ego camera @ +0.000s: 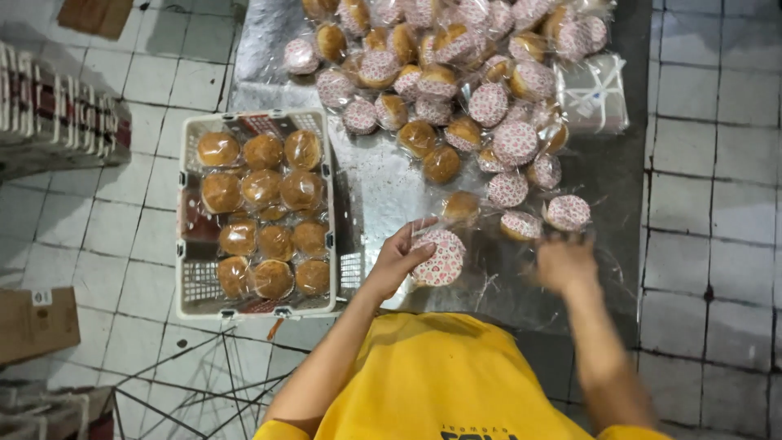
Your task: The person places bread rolls into individual clear plastic bags and then arranges the packaged items into a white plastic crate.
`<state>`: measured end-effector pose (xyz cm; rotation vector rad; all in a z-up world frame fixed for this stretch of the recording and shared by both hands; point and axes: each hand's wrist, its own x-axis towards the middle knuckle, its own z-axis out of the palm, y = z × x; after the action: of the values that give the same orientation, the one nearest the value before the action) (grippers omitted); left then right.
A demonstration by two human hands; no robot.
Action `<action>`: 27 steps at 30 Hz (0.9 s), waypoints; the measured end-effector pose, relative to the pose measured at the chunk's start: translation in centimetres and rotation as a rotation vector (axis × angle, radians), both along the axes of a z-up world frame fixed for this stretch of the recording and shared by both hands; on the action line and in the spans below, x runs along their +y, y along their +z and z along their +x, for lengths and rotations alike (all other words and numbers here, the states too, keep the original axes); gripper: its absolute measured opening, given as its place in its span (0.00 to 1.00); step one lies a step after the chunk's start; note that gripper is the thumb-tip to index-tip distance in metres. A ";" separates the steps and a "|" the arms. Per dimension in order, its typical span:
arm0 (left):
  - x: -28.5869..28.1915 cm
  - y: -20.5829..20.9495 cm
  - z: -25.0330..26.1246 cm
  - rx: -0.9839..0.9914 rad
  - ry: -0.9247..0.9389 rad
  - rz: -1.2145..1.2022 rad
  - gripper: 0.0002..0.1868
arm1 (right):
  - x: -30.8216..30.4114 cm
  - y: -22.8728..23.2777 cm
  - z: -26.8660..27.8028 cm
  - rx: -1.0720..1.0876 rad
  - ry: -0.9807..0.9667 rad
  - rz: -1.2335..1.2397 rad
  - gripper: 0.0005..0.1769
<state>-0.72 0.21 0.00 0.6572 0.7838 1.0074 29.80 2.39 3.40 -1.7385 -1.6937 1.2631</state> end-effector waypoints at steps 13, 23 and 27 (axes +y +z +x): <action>2.0 4.6 2.3 0.548 0.001 0.025 0.54 | 0.2 -7.1 -9.9 0.809 -0.433 -0.176 0.35; 2.9 -2.5 1.5 -0.054 0.405 -0.241 0.12 | -0.1 -5.2 -11.0 0.986 -0.554 -0.240 0.03; 4.5 -8.3 -0.6 0.246 0.483 -0.298 0.08 | 3.6 -12.0 -10.6 0.924 -0.590 -0.221 0.07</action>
<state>-1.30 4.75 -8.27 0.3396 1.3222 1.2237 19.16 5.96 -8.62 -1.2593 -0.4943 1.6053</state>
